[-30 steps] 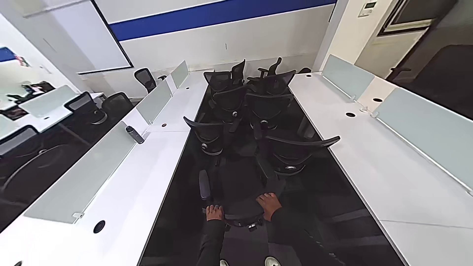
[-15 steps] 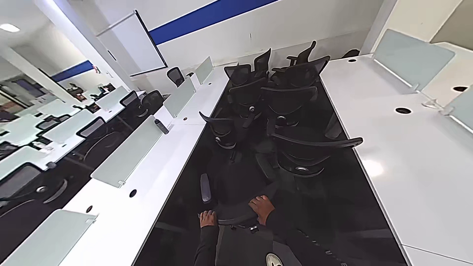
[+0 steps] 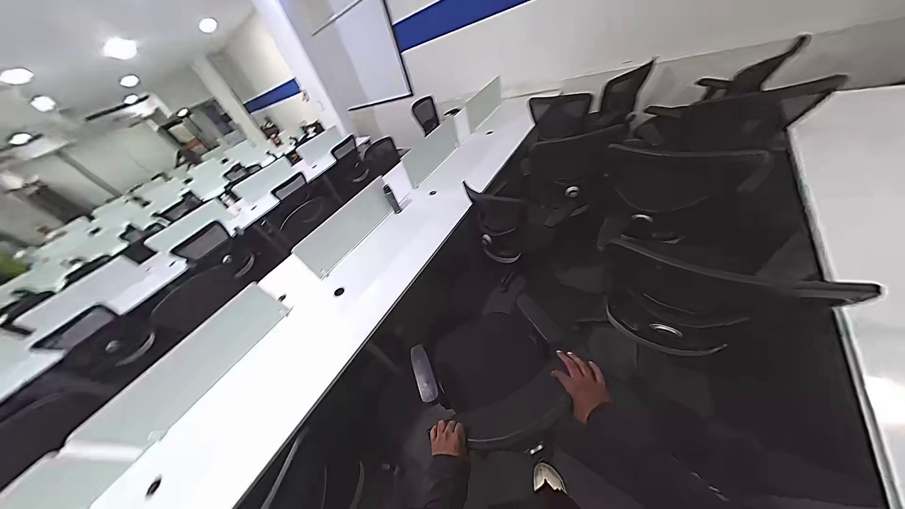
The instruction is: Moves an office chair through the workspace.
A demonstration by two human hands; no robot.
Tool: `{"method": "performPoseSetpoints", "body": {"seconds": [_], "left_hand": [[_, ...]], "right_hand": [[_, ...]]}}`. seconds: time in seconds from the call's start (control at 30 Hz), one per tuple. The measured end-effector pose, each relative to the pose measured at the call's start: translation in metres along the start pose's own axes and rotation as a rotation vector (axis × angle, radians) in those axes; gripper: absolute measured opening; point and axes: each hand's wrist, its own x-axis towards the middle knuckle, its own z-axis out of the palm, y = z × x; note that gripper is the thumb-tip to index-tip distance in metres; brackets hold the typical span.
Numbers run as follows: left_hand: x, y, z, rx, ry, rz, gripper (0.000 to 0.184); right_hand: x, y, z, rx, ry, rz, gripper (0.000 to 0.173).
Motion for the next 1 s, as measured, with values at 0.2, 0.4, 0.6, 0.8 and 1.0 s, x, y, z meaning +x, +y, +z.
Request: {"method": "performPoseSetpoints", "body": {"seconds": [0.2,0.4,0.6,0.8,1.0], "left_hand": [[-0.088,-0.020,0.025,-0.124,0.064,-0.081,0.029],[-0.155,-0.021,0.061,-0.190,0.324,-0.163,0.019],[-0.201,-0.001,0.092,-0.203,0.485,-0.309,0.014],[-0.253,0.028,0.098,-0.378,0.324,-0.563,0.022],[-0.298,0.069,0.119,-0.417,0.291,-0.827,0.028]], "right_hand": [[-0.038,-0.032,0.021,-0.069,-0.050,-0.106,0.079],[-0.047,-0.047,0.011,-0.116,-0.225,-0.268,0.081],[0.006,-0.038,0.016,-0.186,-0.124,-0.439,0.078],[0.028,-0.057,0.016,-0.203,-0.278,-0.877,0.060],[0.032,-0.082,0.038,-0.156,-0.234,-1.216,0.049]]}}
